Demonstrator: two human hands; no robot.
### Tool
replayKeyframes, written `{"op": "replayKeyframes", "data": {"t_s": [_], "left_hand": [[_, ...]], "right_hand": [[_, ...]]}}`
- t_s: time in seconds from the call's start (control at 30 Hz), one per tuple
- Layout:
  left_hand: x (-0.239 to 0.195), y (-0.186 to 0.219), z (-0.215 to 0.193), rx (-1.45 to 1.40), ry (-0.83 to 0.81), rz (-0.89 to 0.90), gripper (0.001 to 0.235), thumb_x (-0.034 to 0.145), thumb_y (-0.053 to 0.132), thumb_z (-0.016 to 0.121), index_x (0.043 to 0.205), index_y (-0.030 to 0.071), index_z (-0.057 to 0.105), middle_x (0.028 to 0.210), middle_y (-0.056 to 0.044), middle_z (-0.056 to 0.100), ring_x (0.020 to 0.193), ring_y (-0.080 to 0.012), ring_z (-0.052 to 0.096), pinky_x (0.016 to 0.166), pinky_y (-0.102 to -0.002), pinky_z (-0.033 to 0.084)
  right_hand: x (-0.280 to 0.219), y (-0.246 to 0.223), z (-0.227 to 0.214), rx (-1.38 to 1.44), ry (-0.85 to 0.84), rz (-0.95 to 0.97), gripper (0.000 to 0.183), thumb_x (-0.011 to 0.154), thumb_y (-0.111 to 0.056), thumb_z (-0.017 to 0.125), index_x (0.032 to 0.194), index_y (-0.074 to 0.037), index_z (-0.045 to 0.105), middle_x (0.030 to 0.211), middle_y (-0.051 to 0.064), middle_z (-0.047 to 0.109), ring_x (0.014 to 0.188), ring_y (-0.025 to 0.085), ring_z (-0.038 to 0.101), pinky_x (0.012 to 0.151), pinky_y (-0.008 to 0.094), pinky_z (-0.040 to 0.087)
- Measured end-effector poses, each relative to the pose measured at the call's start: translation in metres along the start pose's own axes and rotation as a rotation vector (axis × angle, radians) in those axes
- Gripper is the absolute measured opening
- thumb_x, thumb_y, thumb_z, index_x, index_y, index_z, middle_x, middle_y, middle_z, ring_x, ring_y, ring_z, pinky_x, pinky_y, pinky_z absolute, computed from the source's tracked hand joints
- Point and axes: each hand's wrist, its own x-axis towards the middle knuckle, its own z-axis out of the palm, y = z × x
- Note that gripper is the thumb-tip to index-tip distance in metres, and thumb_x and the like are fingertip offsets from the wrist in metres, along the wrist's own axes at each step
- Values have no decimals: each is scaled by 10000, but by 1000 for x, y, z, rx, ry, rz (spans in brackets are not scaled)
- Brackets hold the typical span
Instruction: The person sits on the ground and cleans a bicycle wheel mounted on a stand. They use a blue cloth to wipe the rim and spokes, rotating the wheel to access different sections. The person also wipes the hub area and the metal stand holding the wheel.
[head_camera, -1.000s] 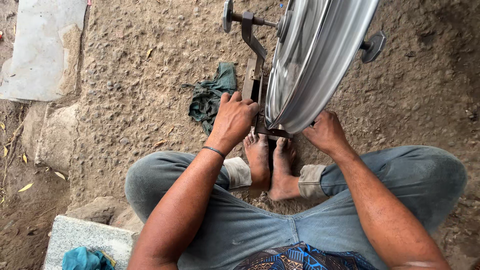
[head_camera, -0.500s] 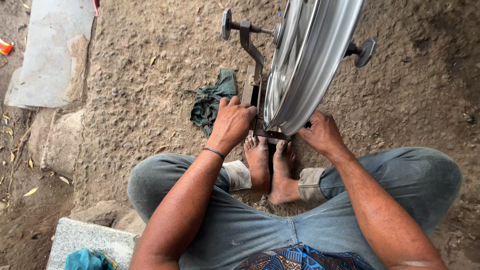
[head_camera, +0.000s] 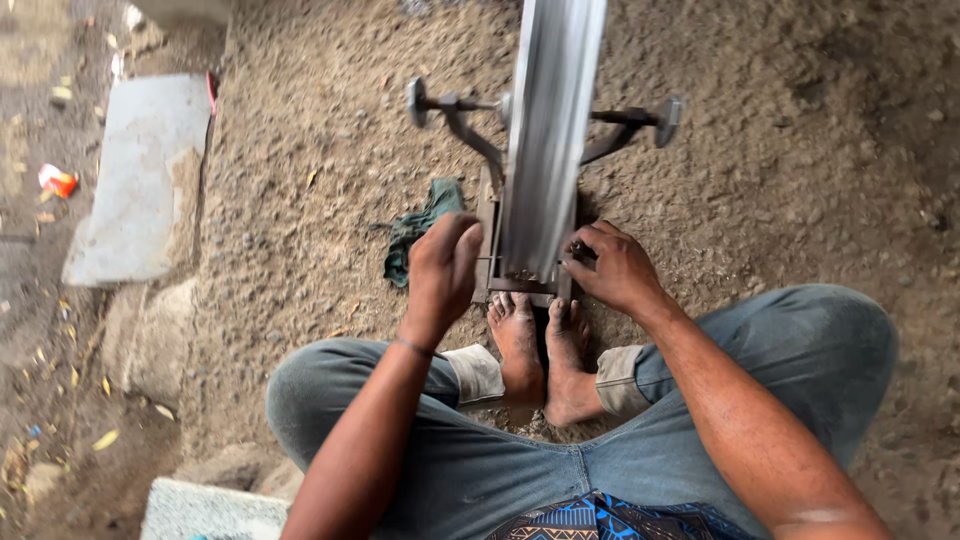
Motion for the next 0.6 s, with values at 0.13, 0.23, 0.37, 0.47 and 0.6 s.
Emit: {"op": "replayKeyframes", "data": {"t_s": [0.13,0.23,0.37,0.47,0.6], "left_hand": [[-17,34,3,-200,42,154,590,965,482,701,1312,47,506,1105,-95,608,947,-251,673,790,-355,596],[-25,45,19,-32,41,261,887,896,458,863,1435,33,301,1144,-122,611,946,-225,692,760,-338,575],[-20,44,36,185,143,208,878,804,372,953,1324,79,308,960,-121,584,803,-229,639,688,-365,525],[-18,42,42,138,163,167,833,874,332,927,1348,55,300,971,-112,628,853,-213,690,727,-352,547],[-19,39,47,159,195,248,847,883,276,903,1396,43,272,1067,-167,637,945,-255,703,776,-365,569]], "right_hand": [[4,11,2,14,50,77,240,850,-274,778,1010,-105,721,968,84,669,901,273,674,793,437,549],[9,26,8,21,14,127,230,892,-290,758,1023,-108,708,943,75,666,864,253,678,777,425,552],[13,37,16,38,7,159,245,904,-300,747,1019,-90,690,931,71,670,835,226,677,755,412,561],[12,40,18,90,57,79,301,905,-295,754,1080,-60,686,977,103,689,859,231,685,785,409,575],[10,47,17,86,159,-6,424,864,-265,784,1190,-15,679,1072,157,700,914,259,693,822,423,578]]}}
